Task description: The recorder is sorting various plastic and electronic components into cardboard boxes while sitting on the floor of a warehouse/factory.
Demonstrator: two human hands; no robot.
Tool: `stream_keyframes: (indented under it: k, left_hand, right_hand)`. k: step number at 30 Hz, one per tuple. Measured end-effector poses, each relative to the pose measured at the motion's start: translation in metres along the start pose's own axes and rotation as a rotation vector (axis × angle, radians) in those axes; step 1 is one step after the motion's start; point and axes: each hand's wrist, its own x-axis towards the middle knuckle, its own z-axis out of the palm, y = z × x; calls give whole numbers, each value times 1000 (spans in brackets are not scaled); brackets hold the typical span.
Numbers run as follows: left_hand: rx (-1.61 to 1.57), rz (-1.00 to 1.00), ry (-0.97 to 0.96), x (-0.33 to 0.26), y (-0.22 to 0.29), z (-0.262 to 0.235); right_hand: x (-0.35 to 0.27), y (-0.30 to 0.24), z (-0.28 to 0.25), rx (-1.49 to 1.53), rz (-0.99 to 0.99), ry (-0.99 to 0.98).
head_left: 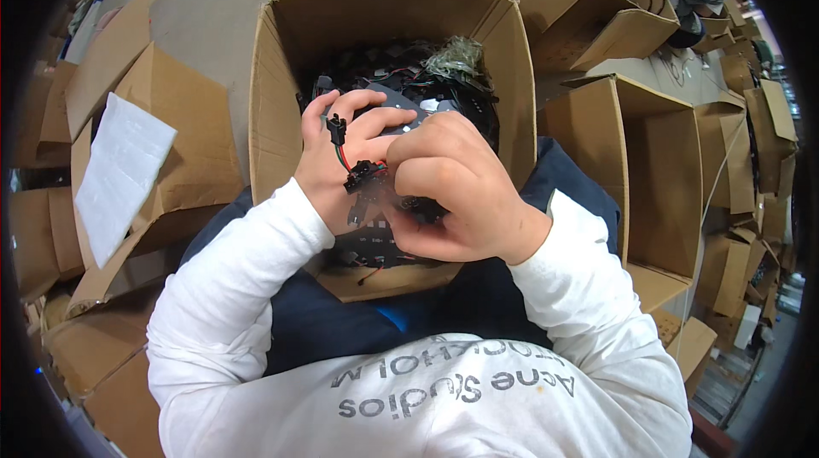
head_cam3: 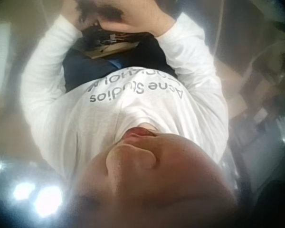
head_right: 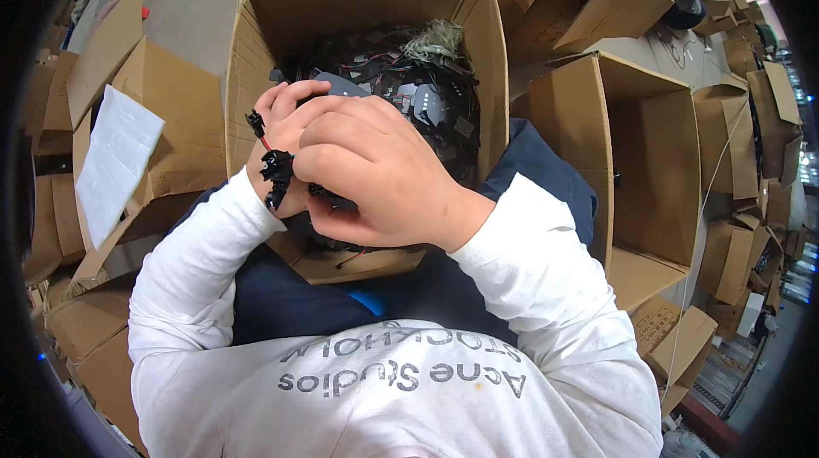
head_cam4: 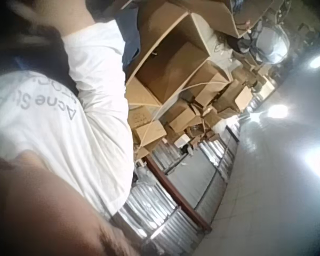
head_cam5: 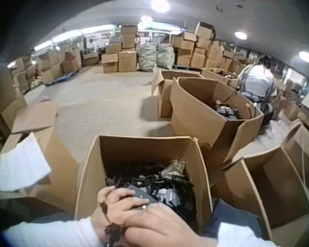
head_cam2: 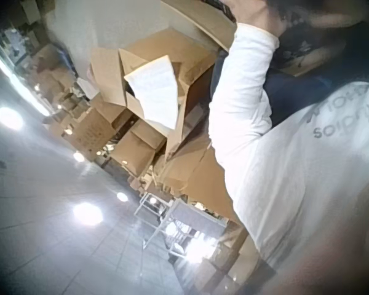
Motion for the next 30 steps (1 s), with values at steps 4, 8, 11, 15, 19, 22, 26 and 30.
stream_keyframes:
  k: [4,8,11,15,19,22,26,30]
  left_hand:
    - [-16,3,4,-1,0,1]
    - [-43,12,4,0,-1,0]
    - [-28,18,-8,1,-3,-1]
    - [7,28,4,1,-4,0]
    - [83,36,13,1,-5,1]
    - [108,53,24,0,-4,-1]
    - [110,60,18,-1,-3,-3]
    - [81,44,17,2,0,-5]
  right_hand:
    - [0,-3,-3,-23,2,-35]
    - [0,-4,-2,-14,66,-39]
    - [0,2,-3,-23,-30,-55]
    - [0,3,-3,-29,-17,-58]
    - [-2,3,-2,-22,-5,-53]
    - [-4,0,-2,-30,19,-66]
    - [-5,-1,-1,-16,58,-76]
    - [-4,-1,-2,-7,71,-77]
